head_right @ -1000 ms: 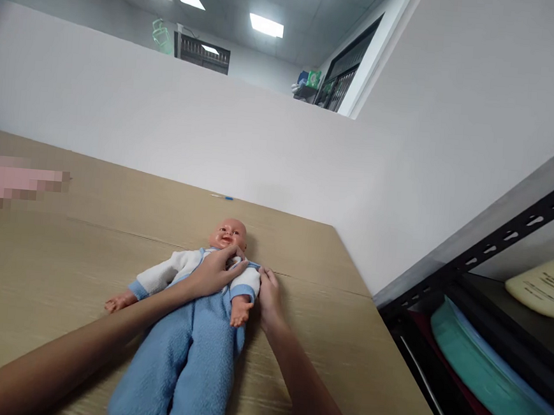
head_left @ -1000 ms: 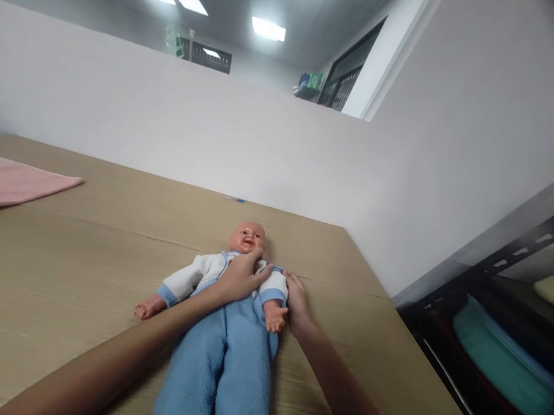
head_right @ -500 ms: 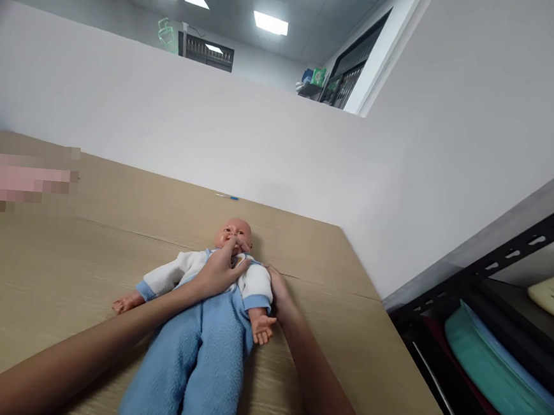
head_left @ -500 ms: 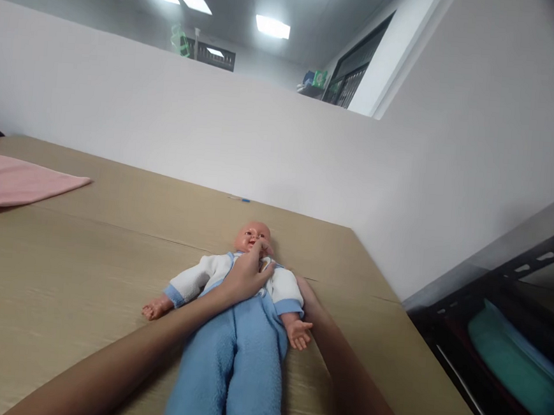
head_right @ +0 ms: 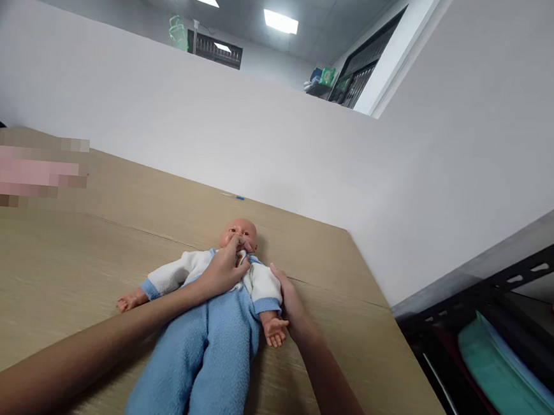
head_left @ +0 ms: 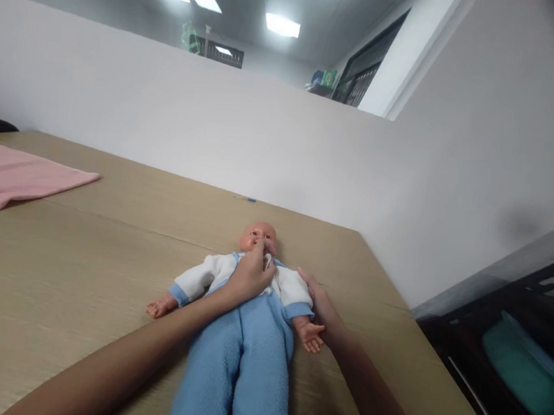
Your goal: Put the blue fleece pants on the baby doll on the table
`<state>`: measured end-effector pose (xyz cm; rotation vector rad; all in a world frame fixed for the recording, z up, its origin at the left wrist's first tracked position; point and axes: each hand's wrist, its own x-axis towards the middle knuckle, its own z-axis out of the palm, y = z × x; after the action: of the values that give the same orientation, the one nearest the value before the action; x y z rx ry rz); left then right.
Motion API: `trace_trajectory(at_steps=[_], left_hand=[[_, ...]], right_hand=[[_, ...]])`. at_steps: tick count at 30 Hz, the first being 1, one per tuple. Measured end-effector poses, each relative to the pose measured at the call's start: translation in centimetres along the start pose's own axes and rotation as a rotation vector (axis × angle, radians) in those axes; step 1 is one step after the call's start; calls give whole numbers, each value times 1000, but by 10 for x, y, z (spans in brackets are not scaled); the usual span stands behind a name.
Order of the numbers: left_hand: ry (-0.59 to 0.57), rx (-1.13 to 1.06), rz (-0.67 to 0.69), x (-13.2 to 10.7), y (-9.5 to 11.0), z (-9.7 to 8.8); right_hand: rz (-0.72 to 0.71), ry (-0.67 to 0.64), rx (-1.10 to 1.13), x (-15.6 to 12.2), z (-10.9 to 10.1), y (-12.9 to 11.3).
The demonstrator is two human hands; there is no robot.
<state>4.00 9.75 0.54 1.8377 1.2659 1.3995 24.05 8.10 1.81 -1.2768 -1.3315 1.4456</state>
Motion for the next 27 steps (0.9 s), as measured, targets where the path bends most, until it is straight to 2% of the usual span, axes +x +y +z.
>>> trace_trajectory(at_steps=[3, 6, 9, 12, 15, 19, 22, 27], left_hand=[[-10, 10, 1, -1, 0, 0], [-24, 19, -3, -2, -1, -1], [-27, 29, -3, -2, -1, -1], [-26, 37, 11, -2, -2, 0], [-26, 38, 18, -2, -2, 0], [-82, 162, 38, -3, 5, -4], [-148, 321, 108, -1, 14, -12], [-175, 558, 213, 4, 23, -26]], right_hand=[[11, 77, -95, -25, -10, -6], [73, -6, -219, -51, -23, -14], [103, -52, -297, -64, -47, -16], [9, 17, -305, -63, -75, -5], [-20, 73, -262, -55, -91, 13], [-97, 221, -215, -46, -96, 28], [-176, 352, -233, -42, -96, 33], [-184, 422, -240, -40, -96, 44]])
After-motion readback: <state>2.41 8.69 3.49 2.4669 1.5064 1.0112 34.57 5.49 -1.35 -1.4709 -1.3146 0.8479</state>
